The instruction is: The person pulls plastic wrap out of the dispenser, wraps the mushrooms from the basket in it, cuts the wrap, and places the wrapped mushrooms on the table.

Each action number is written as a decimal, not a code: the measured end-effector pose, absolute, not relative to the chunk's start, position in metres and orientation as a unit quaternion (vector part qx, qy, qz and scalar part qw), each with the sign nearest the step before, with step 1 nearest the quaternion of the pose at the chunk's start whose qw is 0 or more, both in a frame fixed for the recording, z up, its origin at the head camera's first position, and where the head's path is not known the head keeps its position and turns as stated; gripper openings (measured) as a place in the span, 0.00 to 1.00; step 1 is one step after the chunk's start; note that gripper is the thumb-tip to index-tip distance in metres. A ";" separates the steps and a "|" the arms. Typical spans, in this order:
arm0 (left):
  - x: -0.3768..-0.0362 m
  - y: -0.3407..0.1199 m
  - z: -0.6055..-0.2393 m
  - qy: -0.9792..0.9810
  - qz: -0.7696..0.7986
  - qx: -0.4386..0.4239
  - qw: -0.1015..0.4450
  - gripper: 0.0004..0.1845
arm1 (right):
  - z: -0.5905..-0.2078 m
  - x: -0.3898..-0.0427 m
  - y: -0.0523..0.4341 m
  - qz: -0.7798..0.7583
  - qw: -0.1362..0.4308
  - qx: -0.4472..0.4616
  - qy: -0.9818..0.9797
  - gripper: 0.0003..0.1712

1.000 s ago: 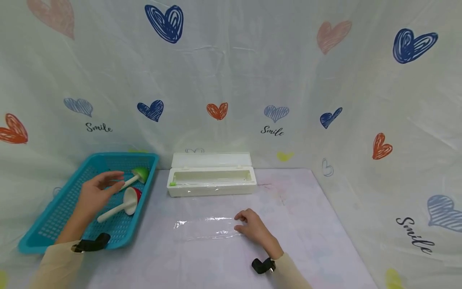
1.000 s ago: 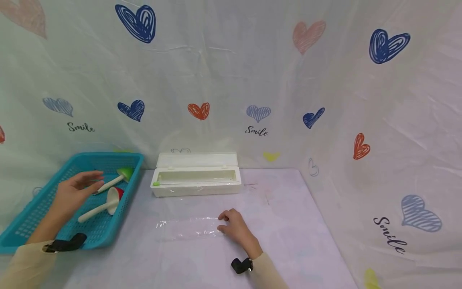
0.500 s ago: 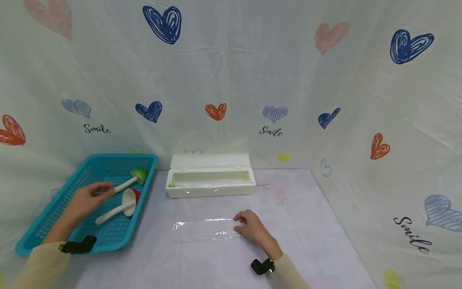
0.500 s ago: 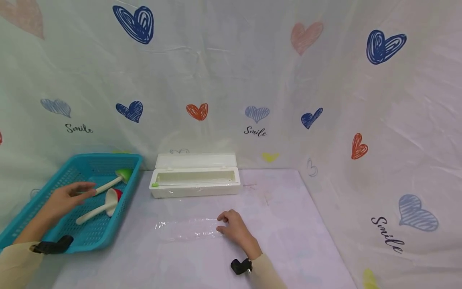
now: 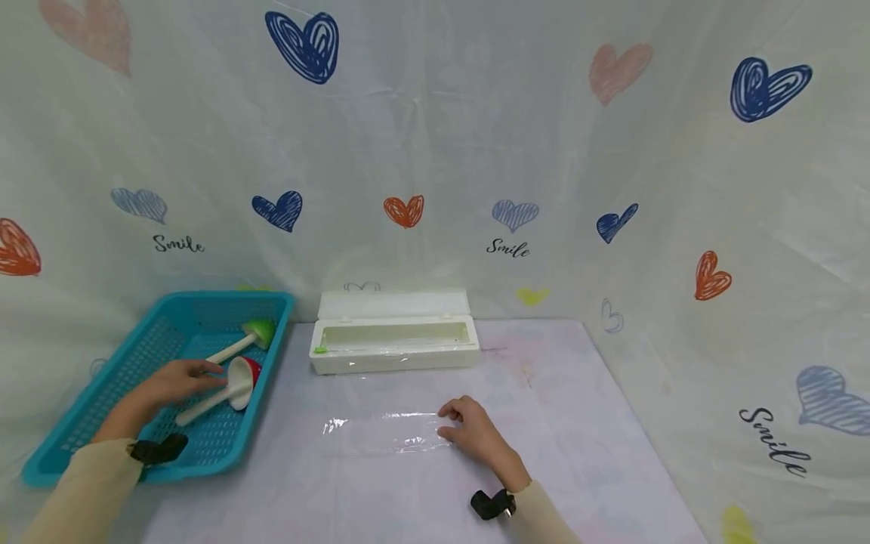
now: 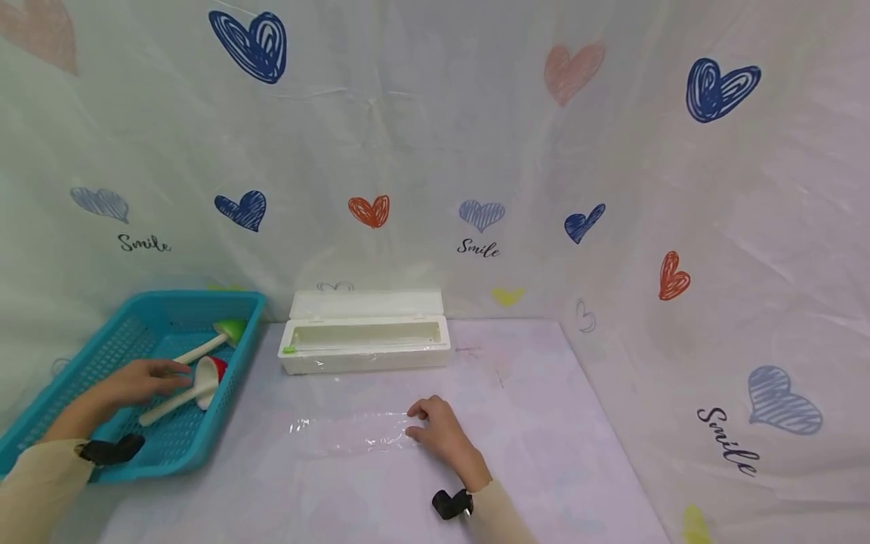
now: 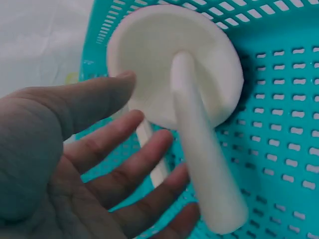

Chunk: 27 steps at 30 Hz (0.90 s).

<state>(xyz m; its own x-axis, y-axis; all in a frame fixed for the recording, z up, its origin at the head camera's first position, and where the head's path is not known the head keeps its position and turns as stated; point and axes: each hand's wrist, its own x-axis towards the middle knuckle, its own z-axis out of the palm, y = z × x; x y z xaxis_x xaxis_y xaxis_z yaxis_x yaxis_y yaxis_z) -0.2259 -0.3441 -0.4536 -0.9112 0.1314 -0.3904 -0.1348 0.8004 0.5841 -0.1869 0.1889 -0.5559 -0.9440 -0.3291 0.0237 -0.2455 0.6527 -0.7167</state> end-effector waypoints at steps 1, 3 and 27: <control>-0.227 -0.342 -0.455 0.924 0.315 0.000 0.216 0.36 | -0.555 -0.187 0.189 -0.384 0.054 -0.157 0.908 0.12; -0.228 -0.338 -0.459 0.925 0.312 0.011 0.216 0.35 | -0.554 -0.188 0.189 -0.382 0.051 -0.158 0.909 0.12; -0.230 -0.329 -0.469 0.952 0.284 0.036 0.108 0.23 | -0.556 -0.187 0.189 -0.385 0.054 -0.158 0.908 0.12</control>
